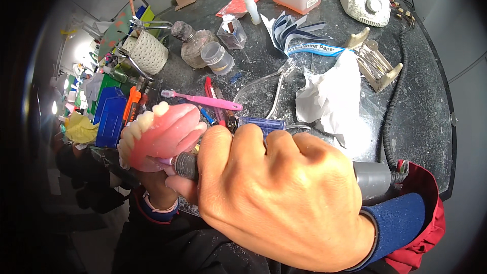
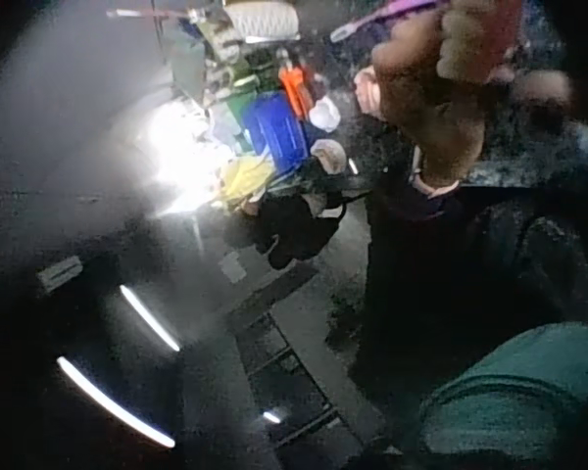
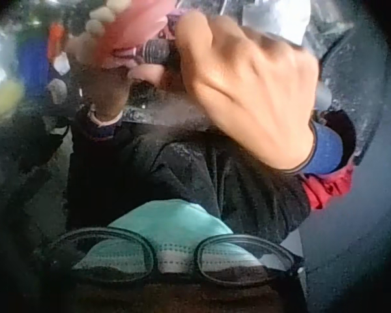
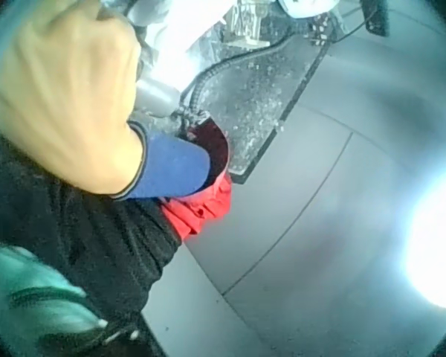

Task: The person uses a handheld rotary tool to polish the surfaces of a pink dental prosthesis, then places the prosthesis onto a plaster dental model and continues to polish the edges.

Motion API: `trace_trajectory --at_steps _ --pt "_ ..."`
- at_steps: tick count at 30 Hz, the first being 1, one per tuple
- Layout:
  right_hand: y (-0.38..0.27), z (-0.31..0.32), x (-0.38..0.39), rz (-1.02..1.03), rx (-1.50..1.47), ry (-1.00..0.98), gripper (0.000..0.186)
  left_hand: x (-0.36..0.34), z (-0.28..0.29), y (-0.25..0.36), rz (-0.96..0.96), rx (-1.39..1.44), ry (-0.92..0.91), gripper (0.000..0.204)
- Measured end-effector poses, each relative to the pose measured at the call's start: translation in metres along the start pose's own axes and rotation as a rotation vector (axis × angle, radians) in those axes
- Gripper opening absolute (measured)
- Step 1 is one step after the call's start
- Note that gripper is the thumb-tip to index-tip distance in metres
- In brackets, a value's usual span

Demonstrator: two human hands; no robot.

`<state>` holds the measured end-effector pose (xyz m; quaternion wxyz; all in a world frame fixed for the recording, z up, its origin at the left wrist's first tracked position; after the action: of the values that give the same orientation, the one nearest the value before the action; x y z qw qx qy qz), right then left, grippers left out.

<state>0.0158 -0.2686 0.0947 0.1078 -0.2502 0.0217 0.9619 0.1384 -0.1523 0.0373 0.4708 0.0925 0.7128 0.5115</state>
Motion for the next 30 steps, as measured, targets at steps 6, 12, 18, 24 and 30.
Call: trace_trajectory --at_steps 6,12,18,24,30 --pt "0.0014 -0.0025 0.0009 -0.028 0.034 0.019 0.055 -0.0002 -0.0009 -0.0025 0.011 -0.004 0.013 0.037" --pt "0.0018 -0.0033 0.0005 -0.052 0.066 0.019 0.056 -0.0003 -0.0017 -0.006 0.014 -0.006 0.026 0.039" --pt "0.0026 -0.0022 0.0031 -0.008 0.017 0.0 0.055 0.0006 -0.0014 -0.0037 0.021 -0.023 0.04 0.041" --pt "0.0061 0.0004 0.0038 0.005 -0.09 0.003 0.055 0.0003 -0.0027 -0.005 0.025 -0.022 0.049 0.043" --pt "0.0055 0.0035 0.0037 0.019 -0.103 0.003 0.057 0.0001 -0.0027 -0.0011 0.026 -0.029 0.061 0.044"
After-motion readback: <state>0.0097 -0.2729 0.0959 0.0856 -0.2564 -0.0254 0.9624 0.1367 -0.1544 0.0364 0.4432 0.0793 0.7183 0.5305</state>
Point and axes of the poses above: each hand's wrist, its own x-axis away from the middle knuckle, its own z-axis out of the back of the hand, y = z × x, the point moved 3 cm from there along -x, towards the middle knuckle, and after that the axes turned 4 degrees about x, right-handed, at the moved point
